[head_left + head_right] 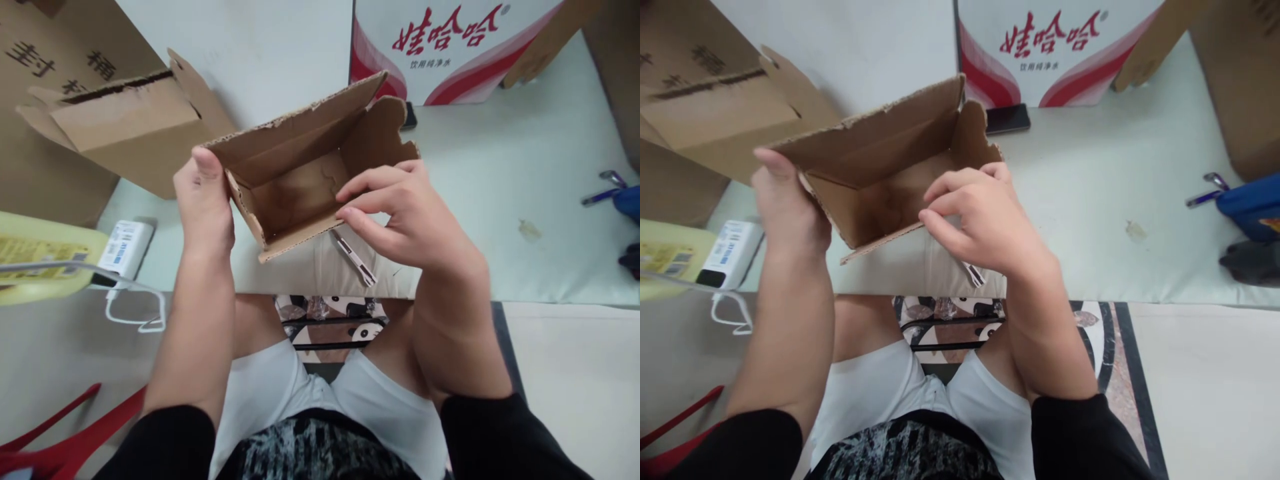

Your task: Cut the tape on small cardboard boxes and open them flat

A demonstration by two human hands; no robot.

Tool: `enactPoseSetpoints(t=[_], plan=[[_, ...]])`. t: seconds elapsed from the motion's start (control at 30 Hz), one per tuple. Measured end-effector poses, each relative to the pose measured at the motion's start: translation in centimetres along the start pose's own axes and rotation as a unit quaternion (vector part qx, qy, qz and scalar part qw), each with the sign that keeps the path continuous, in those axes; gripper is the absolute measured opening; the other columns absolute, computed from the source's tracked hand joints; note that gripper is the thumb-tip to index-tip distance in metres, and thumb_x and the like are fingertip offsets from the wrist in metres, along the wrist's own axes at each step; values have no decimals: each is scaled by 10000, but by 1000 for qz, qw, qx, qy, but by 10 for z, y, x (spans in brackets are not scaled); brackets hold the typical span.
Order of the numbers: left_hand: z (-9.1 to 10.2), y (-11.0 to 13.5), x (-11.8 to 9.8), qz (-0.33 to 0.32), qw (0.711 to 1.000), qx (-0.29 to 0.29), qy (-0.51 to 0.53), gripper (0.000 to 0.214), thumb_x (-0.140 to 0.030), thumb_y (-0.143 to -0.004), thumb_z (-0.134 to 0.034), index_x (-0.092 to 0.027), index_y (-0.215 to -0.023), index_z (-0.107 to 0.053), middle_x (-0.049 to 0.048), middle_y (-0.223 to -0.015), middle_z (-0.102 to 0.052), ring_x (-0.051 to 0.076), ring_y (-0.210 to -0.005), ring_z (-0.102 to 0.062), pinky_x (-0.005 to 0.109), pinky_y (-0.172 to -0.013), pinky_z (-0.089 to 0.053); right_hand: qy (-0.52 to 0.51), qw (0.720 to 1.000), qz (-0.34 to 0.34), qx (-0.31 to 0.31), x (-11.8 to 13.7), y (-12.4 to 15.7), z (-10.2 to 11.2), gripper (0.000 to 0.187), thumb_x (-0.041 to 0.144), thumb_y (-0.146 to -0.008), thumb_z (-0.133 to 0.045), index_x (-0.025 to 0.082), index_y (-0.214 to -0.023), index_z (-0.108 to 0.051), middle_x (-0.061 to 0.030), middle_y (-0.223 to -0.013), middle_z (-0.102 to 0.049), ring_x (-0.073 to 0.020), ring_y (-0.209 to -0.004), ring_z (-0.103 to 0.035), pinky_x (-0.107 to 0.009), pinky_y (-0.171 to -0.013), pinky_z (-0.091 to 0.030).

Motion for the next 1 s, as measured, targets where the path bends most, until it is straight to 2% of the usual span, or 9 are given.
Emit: enactPoseSetpoints(t=[0.13, 0.2, 0.3, 0.37, 0.4, 0.47, 0.6, 0.8, 1.0], plan=[[-8, -15, 11, -27, 1000, 14, -9, 727, -873, -736, -626, -148, -782, -656, 11, -742, -670, 165, -806, -622, 338, -823, -570, -43, 997, 20, 60, 13, 8, 4, 229, 226, -969, -556, 243, -943, -782, -18, -995, -811, -219, -898, -756, -385, -802, -550], [-13, -22, 18, -23, 999, 25, -19, 703, -831, -697, -718, -138, -812, -700, -1, -721, -683, 139, -711, -596, 311, -740, -551, -63, 997, 28, 42, 16, 11, 11, 217, 224, -966, -565, 256, -1020, -772, -15, -1036, -807, -217, -921, -761, -376, -820, -581], [-22, -32, 24, -2, 998, 52, -23, 665, -735, -606, -860, -141, -884, -753, 18, -840, -757, 142, -755, -628, 291, -729, -529, -99, 987, 16, -125, 0, 14, 29, 189, 241, -980, -557, 282, -992, -741, -21, -1037, -788, -224, -966, -745, -407, -891, -604], [-25, -37, 27, 16, 999, 50, -15, 621, -683, -562, -908, -156, -855, -760, 20, -874, -770, 146, -798, -642, 283, -736, -517, -118, 955, -17, -272, -25, 21, 39, 172, 264, -987, -544, 286, -1012, -713, -38, -1094, -765, -239, -1058, -717, -433, -937, -598], [-26, -39, 29, 25, 999, 44, -5, 606, -674, -546, -917, -166, -835, -761, 15, -868, -770, 147, -803, -644, 282, -731, -514, -120, 942, -35, -312, -39, 24, 38, 169, 287, -987, -546, 283, -1056, -700, -49, -1155, -749, -248, -1118, -697, -447, -966, -589], [-29, -42, 31, 38, 998, 36, 19, 589, -665, -533, -921, -181, -827, -763, -1, -855, -765, 144, -802, -643, 283, -727, -512, -117, 945, -53, -301, -62, 23, 27, 241, 363, -984, -560, 272, -1180, -666, -68, -1278, -710, -269, -1216, -659, -476, -1028, -563], [-38, -40, 29, 43, 998, 29, 40, 599, -690, -551, -872, -168, -824, -764, -12, -828, -750, 125, -783, -623, 263, -694, -490, -127, 973, -33, -191, -88, 22, -2, 506, 556, -982, -540, 289, -1413, -548, -87, -1453, -621, -297, -1351, -587, -539, -1134, -494], [-61, -26, 19, 100, 995, 19, -11, 392, -441, -836, -795, -142, -619, -663, -40, -575, -572, 79, -612, -487, 248, -606, -373, -49, 964, -39, -258, -95, 27, 0, 621, 627, -1009, -412, 318, -1547, -439, -90, -1566, -502, -319, -1505, -440, -596, -1229, -393], [-74, -22, 22, 162, 986, 14, -20, 459, -364, -896, -758, -156, -555, -532, -42, -537, -505, 71, -541, -410, 266, -533, -273, -1, 964, -63, -260, -94, 20, 4, 598, 596, -1041, -367, 335, -1577, -419, -77, -1565, -519, -298, -1533, -424, -573, -1267, -368]])
Point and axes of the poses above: each hand's wrist, its own y-axis away from the middle knuckle, its own z-axis out of the back of the hand, x = y × z, the point moved 7 cm from there along -y, towards the middle knuckle
